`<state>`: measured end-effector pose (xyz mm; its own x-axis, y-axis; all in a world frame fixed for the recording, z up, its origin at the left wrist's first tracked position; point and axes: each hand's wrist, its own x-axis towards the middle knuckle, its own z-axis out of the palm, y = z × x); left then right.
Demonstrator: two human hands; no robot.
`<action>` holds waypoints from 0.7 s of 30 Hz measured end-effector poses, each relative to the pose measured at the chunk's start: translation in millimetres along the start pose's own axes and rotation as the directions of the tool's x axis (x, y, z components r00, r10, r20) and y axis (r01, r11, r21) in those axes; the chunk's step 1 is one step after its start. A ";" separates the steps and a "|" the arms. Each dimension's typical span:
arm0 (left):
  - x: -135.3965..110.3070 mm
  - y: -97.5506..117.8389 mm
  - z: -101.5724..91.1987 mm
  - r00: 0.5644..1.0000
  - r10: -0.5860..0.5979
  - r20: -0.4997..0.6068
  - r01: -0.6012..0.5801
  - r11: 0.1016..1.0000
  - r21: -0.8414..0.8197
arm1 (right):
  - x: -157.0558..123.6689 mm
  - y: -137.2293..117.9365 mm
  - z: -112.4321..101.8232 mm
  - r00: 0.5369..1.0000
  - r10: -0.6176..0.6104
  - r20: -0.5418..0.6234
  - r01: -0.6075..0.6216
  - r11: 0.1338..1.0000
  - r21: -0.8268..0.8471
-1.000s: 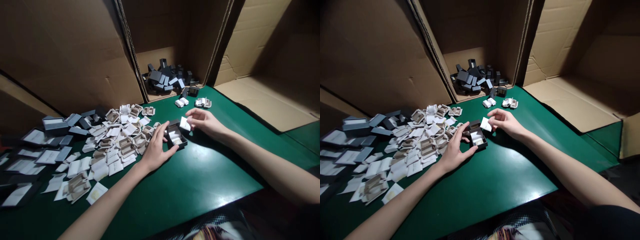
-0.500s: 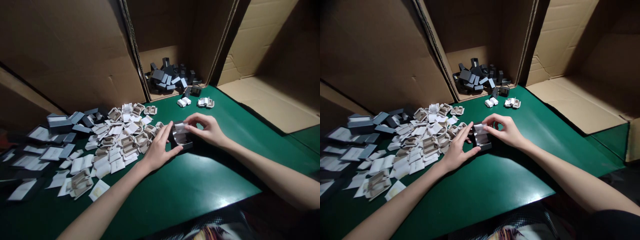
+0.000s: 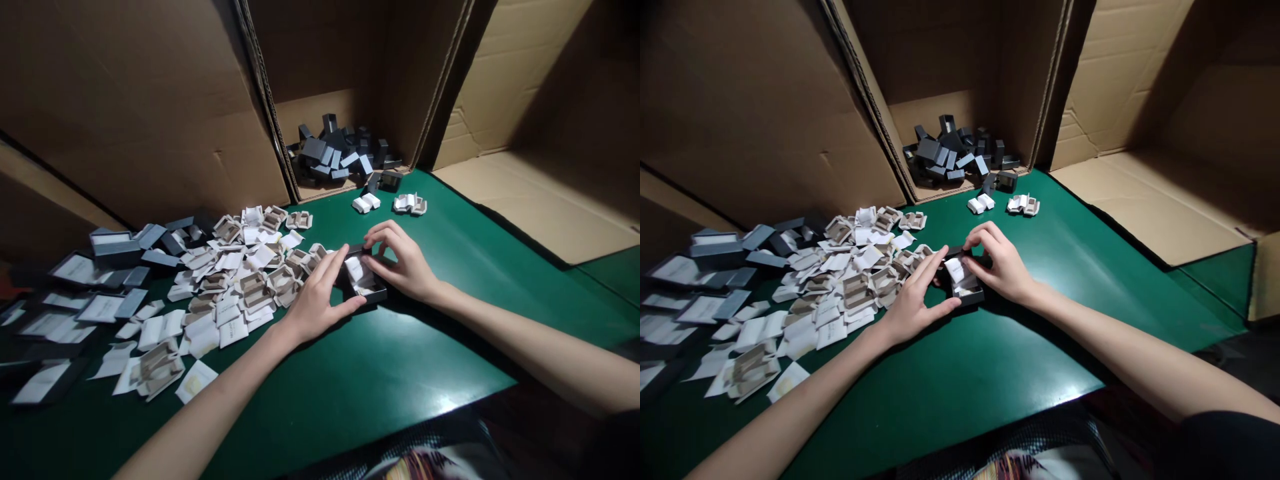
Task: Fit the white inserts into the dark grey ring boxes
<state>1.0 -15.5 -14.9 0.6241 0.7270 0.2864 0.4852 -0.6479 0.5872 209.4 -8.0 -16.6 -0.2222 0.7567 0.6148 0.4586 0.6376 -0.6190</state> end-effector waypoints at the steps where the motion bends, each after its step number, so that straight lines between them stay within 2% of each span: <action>1: 0.1 0.2 -0.1 1.000 0.004 0.001 -0.004 1.000 0.001 | -0.5 0.6 0.7 1.000 0.024 0.019 -0.024 0.999 0.025; 4: 0.6 0.8 -0.4 1.000 0.026 0.007 -0.026 1.000 0.006 | -1.1 0.6 2.6 0.989 0.094 0.115 -0.104 0.991 0.089; 8: 1.0 1.3 -1.0 0.998 0.062 0.009 -0.062 0.998 0.007 | -0.9 -0.8 3.5 0.950 0.172 0.262 -0.221 0.960 0.174; 12: 1.2 1.3 -1.2 0.999 0.049 0.015 -0.049 0.999 0.004 | -1.1 0.8 3.0 0.946 0.197 0.259 -0.249 0.951 0.185; 15: 1.4 1.4 -1.3 0.999 0.033 0.016 -0.033 0.999 0.004 | -0.1 1.8 1.0 0.971 0.155 0.183 -0.182 0.973 0.142; 18: 1.7 1.9 -1.6 0.999 0.029 0.044 -0.030 0.999 0.011 | 2.1 0.5 -2.1 0.993 0.035 0.109 -0.040 0.998 0.048; 21: 1.8 2.2 -1.8 0.998 0.014 0.058 -0.015 1.000 0.014 | 3.1 -1.0 -4.2 0.991 -0.067 0.115 0.073 0.996 -0.054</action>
<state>2.1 -15.2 -11.8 0.6653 0.7032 0.2507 0.4844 -0.6621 0.5718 211.8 -6.9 -12.1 -0.3499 0.7241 0.5944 0.4869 0.6826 -0.5450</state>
